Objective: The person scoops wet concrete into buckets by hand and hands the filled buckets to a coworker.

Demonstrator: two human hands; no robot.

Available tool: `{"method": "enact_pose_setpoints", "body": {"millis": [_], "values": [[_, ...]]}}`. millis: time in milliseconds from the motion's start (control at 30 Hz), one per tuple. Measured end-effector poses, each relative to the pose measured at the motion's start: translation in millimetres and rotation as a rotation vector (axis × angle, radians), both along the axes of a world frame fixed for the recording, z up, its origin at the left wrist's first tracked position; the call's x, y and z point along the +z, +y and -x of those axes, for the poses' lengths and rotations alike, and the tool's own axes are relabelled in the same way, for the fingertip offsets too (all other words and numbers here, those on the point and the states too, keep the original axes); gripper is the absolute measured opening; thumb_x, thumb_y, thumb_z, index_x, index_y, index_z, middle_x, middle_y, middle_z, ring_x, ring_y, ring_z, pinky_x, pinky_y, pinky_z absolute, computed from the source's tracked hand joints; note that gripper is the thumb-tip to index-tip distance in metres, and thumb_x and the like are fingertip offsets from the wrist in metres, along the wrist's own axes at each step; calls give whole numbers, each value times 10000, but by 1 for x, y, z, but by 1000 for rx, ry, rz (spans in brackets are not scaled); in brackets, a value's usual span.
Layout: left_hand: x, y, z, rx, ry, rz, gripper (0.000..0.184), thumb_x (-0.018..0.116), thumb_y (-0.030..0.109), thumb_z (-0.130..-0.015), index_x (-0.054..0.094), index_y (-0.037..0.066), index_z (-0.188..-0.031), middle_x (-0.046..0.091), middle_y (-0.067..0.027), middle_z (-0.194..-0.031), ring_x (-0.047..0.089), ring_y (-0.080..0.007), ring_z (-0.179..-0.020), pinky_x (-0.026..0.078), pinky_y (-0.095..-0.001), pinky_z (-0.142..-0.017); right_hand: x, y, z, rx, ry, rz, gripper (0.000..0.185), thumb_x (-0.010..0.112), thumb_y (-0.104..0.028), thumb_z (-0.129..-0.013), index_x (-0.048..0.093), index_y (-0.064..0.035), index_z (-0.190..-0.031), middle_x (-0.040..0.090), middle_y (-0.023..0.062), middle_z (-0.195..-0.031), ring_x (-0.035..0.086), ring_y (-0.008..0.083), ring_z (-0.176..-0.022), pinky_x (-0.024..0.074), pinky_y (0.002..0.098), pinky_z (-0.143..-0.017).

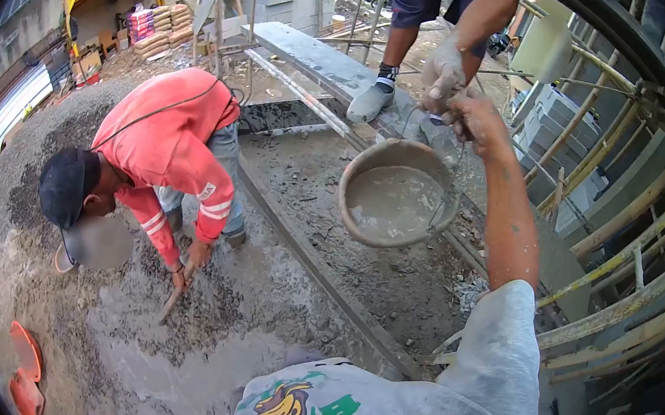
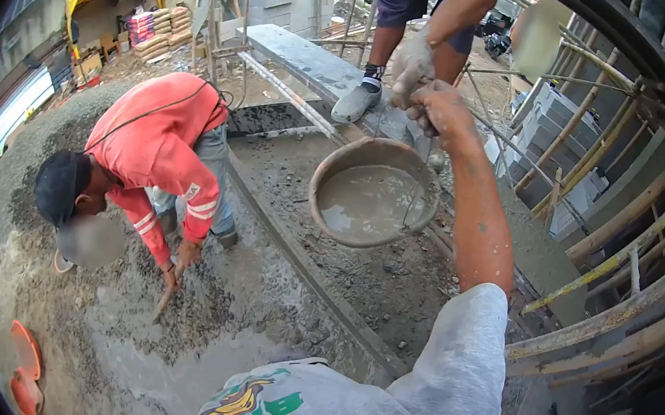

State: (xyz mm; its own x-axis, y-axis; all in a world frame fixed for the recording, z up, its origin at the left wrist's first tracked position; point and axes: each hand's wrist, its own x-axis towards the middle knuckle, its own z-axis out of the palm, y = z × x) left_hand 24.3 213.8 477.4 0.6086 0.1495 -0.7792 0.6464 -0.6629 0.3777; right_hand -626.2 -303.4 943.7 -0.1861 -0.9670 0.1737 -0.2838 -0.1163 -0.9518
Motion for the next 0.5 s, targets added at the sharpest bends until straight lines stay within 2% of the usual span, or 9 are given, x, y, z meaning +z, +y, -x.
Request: {"method": "enact_pose_setpoints", "body": {"millis": [100, 133, 167, 200, 233, 333, 367, 433, 500], "values": [[-25, -10, 32, 176, -171, 209, 358, 445, 430, -850, 580, 147, -1024, 582, -6, -924, 508, -164, -822, 336, -413, -737, 32, -10, 8, 22, 274, 50, 196, 518, -243, -824, 516, -61, -897, 555, 25, -679, 496, 88, -490, 402, 219, -442], [-17, -26, 46, 114, -206, 274, 439, 441, 393, -881, 571, 25, -1083, 600, -33, -898, 535, -194, -780, 376, -428, -774, 30, -35, 35, -108, 375, 81, 234, 510, -271, -831, 520, -53, -916, 557, 44, -714, 541, 109, -595, 437, 245, -515], [-60, -28, 42, 58, -343, 333, 435, 468, 410, -869, 636, 13, -927, 617, -24, -744, 538, -207, -650, 410, -380, -644, 31, -49, 56, -204, 455, 190, 312, 495, -299, -850, 542, -11, -959, 580, 90, -772, 577, 185, -745, 465, 322, -641], [-38, -50, 64, -64, -497, 301, 440, 504, 408, -841, 649, -6, -814, 631, -98, -676, 518, -265, -572, 407, -374, -566, 32, -86, 114, -289, 838, 299, 394, 496, -338, -858, 566, 24, -997, 617, 143, -869, 574, 270, -847, 439, 373, -769], [-57, -57, 71, -208, -583, 204, 424, 524, 390, -822, 637, -17, -862, 630, -177, -738, 568, -309, -650, 435, -393, -645, 24, -83, 115, -364, 840, 422, 451, 484, -385, -865, 591, 28, -1014, 632, 171, -966, 575, 305, -878, 411, 381, -831], [-7, -73, 122, -162, -541, 219, 387, 530, 403, -813, 659, 68, -960, 641, -195, -864, 610, -338, -897, 455, -391, -774, -63, -83, 73, -573, 491, 618, 329, 650, -311, -802, 634, -12, -936, 658, 111, -934, 622, 185, -748, 504, 304, -589], [-17, -59, 130, -106, -473, 212, 380, 532, 399, -813, 660, 75, -965, 641, -193, -881, 607, -334, -916, 456, -397, -780, -93, -31, -16, -300, 275, 638, 284, 618, -270, -836, 617, -7, -944, 651, 105, -928, 621, 179, -764, 509, 296, -600], [-64, -20, 132, -32, -357, 109, 365, 540, 386, -809, 655, 85, -981, 642, -182, -910, 604, -330, -935, 459, -406, -788, -182, -5, -96, 35, 338, 354, 306, 568, -249, -874, 531, 10, -1034, 591, 99, -909, 573, 151, -705, 471, 270, -566], [-139, 42, 142, 42, -230, -110, 353, 553, 366, -803, 643, 90, -1002, 644, -164, -934, 603, -331, -936, 464, -413, -791, -251, 32, -178, 340, 708, 144, 230, 548, -174, -850, 530, 9, -989, 554, 65, -798, 515, 117, -644, 420, 251, -520]]}}
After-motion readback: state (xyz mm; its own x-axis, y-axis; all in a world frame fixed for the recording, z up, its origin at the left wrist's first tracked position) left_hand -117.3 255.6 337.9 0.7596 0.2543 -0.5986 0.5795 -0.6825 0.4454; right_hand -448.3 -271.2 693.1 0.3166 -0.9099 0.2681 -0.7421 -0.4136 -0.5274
